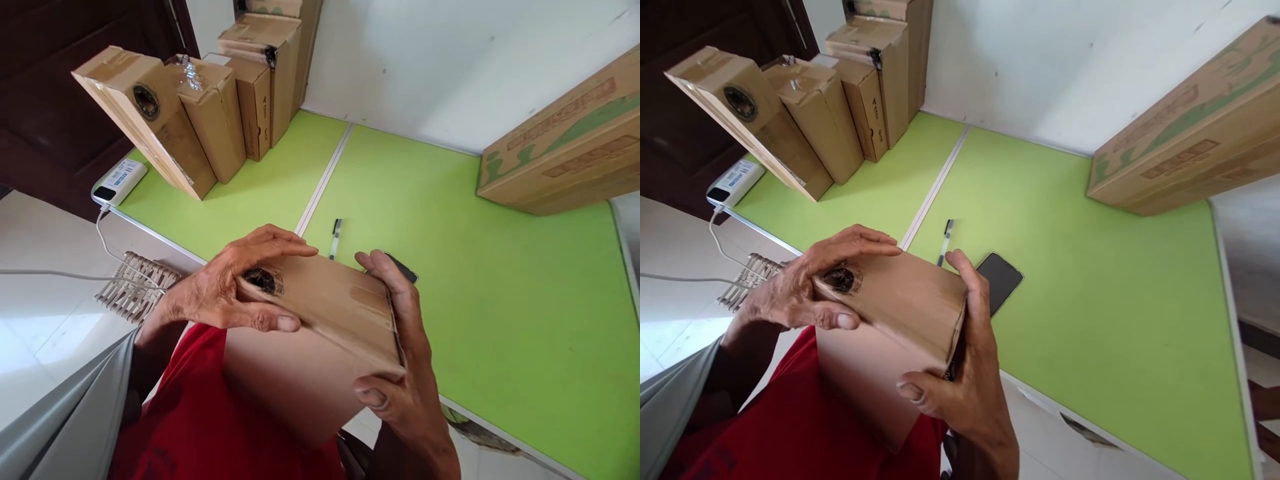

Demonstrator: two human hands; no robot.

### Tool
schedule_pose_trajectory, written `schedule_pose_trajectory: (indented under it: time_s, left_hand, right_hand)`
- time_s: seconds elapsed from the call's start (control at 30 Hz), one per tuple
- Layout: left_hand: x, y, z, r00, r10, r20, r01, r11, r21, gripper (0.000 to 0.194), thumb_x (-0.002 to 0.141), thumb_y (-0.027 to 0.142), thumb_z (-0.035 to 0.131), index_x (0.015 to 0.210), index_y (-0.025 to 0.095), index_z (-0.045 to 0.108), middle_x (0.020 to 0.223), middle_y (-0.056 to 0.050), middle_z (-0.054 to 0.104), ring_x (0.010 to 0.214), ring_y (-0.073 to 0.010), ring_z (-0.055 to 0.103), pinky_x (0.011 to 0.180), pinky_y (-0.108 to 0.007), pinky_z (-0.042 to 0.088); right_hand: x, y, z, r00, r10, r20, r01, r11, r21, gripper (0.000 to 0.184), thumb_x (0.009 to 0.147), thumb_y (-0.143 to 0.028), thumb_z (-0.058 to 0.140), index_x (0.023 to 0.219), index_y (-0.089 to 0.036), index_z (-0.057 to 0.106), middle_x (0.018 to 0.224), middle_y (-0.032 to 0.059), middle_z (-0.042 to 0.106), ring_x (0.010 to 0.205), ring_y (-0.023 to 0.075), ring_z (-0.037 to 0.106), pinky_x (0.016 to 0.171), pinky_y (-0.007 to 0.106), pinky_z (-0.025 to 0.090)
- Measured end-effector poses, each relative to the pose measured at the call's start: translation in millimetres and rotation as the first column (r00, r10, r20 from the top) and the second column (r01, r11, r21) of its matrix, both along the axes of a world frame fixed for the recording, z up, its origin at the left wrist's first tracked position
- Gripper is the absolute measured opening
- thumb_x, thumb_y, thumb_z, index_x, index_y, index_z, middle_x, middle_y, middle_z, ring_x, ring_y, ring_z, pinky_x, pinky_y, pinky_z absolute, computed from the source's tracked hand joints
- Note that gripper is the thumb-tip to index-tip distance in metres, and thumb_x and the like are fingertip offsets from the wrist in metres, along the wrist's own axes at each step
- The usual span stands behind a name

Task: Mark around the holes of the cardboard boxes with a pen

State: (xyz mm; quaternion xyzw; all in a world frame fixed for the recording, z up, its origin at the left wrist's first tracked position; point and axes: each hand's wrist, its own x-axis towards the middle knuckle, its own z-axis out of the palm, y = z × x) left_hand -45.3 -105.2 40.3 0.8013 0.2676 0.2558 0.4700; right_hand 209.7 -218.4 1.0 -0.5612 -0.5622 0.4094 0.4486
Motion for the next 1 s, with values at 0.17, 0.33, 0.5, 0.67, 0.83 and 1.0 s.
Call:
schedule_pose_trajectory:
  time_s: [0.17,0.33,0.5,0.67,0.83,1.0]
  left_hand:
    - [-11.3,17.9,13.3,0.988,-0.063,-0.138,0.057,0.997,-0.048,0.085,0.091,0.072,0.083,0.157,0.022,0.066,0.151,-0.019,0.067,0.137,-0.039,0.066,0.113,-0.051,0.056]
    - [-9.1,17.1,14.4,0.954,-0.12,-0.274,0.12,0.993,-0.018,0.088,0.092,0.067,0.085,0.162,0.022,0.06,0.155,-0.019,0.064,0.139,-0.037,0.064,0.116,-0.049,0.054]
    - [-11.7,13.7,9.4,0.951,-0.178,-0.254,0.173,0.984,-0.041,0.09,0.089,0.066,0.089,0.163,0.024,0.061,0.162,-0.019,0.057,0.147,-0.0382,0.06,0.122,-0.051,0.052]
    - [-20.5,19.0,10.0,0.952,-0.211,-0.222,0.198,0.977,-0.077,0.091,0.09,0.068,0.087,0.165,0.025,0.059,0.163,-0.018,0.056,0.149,-0.0379,0.058,0.126,-0.052,0.05]
    - [-23.9,25.5,13.8,0.942,-0.241,-0.233,0.233,0.97,-0.064,0.101,0.085,0.069,0.09,0.169,0.027,0.052,0.162,-0.018,0.058,0.147,-0.0398,0.059,0.121,-0.052,0.053]
    - [-14.6,23.1,15.5,0.935,-0.246,-0.256,0.252,0.968,-0.01,0.104,0.084,0.074,0.089,0.167,0.021,0.054,0.157,-0.02,0.059,0.143,-0.0384,0.06,0.12,-0.049,0.052]
  right_hand:
    - [-16.8,7.3,1.1,0.998,-0.011,-0.063,0.006,0.997,-0.072,0.124,0.076,-0.1,0.074,0.173,-0.031,0.037,0.175,0.0144,0.037,0.157,0.0478,0.046,0.123,0.055,0.05]
    - [-27.4,8.5,5.1,0.995,0.028,-0.1,-0.037,0.995,-0.093,0.127,0.079,-0.096,0.076,0.176,-0.029,0.03,0.174,0.0153,0.036,0.154,0.0446,0.05,0.12,0.051,0.054]
    - [-23.5,0.8,-0.1,0.946,0.009,-0.324,-0.007,1.0,0.007,0.092,0.093,-0.087,0.069,0.168,-0.039,0.046,0.179,0.0089,0.041,0.156,0.0411,0.053,0.114,0.048,0.058]
    - [-27.4,0.2,-4.2,0.926,-0.178,-0.334,0.196,0.98,0.02,0.033,0.108,-0.042,0.074,0.14,-0.034,0.068,0.159,0.0095,0.066,0.142,0.0309,0.067,0.113,0.045,0.057]
    - [-38.7,6.3,-1.9,0.921,-0.308,-0.241,0.335,0.939,0.081,0.013,0.107,-0.033,0.077,0.12,-0.033,0.077,0.136,0.0064,0.079,0.139,0.0308,0.07,0.116,0.049,0.054]
    - [-47.4,14.1,2.0,0.877,-0.455,-0.154,0.477,0.862,0.171,0.004,0.105,-0.029,0.077,0.102,-0.028,0.079,0.115,0.0056,0.082,0.121,0.0308,0.077,0.108,0.051,0.058]
